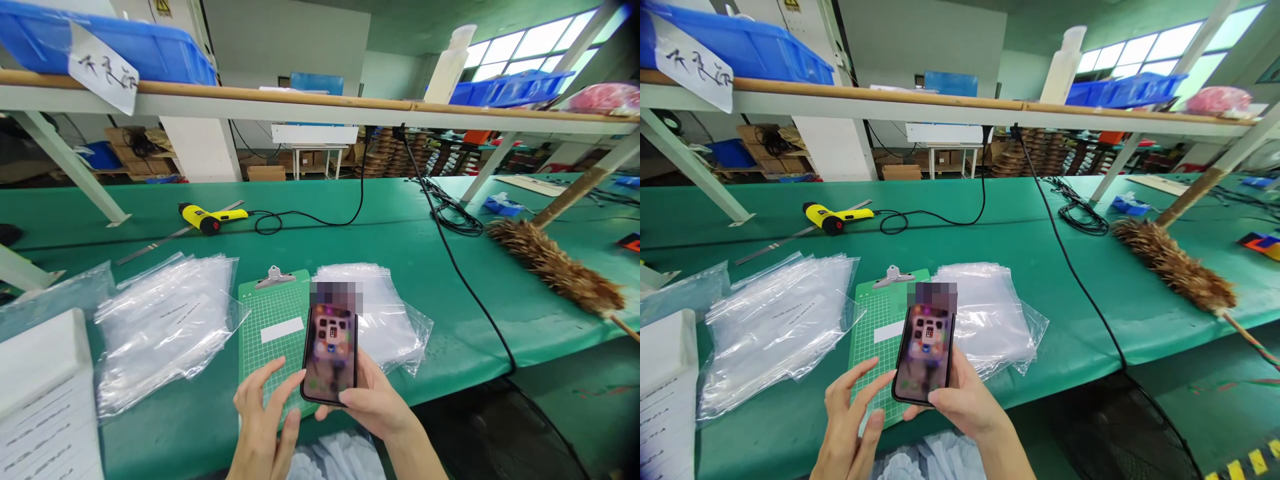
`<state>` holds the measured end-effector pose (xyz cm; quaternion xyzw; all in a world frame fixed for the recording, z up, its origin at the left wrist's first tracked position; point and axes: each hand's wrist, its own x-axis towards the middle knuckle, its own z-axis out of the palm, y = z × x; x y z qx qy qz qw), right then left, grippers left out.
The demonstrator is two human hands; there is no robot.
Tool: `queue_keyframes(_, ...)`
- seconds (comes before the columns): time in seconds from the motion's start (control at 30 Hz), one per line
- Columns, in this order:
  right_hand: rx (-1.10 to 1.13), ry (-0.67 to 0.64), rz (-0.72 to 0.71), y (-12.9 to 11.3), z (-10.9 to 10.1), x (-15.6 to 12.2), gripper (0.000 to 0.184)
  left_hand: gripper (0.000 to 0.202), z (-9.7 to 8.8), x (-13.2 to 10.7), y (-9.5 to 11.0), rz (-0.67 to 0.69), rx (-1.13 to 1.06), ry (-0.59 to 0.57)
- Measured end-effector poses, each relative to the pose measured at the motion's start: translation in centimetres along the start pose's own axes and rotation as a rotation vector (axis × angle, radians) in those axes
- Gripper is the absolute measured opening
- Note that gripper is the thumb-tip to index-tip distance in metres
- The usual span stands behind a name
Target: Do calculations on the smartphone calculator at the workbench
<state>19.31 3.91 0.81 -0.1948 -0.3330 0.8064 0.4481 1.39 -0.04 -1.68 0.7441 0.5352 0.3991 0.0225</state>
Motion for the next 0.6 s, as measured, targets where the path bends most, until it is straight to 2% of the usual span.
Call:
queue_keyframes(0.27, 0.042, -0.030, -0.008, 0.0, -0.1, 0.2, 0.060, 0.029, -0.5, -0.1, 0.1, -0.021, -0.048, 0.008)
queue_keyframes(0.43, 0.077, -0.033, 0.008, 0.1, -0.3, 0.3, 0.058, 0.018, -0.7, 0.2, 0.1, -0.111, -0.133, 0.087)
queue_keyframes(0.53, 0.084, -0.020, -0.002, 0.3, -0.5, 0.4, 0.059, 0.031, -1.7, 0.1, 0.3, -0.040, -0.222, 0.103)
queue_keyframes(0.6, 0.091, -0.014, -0.010, 0.5, -0.6, 0.4, 0.061, 0.027, -2.9, -0.5, 0.7, 0.028, -0.292, 0.124)
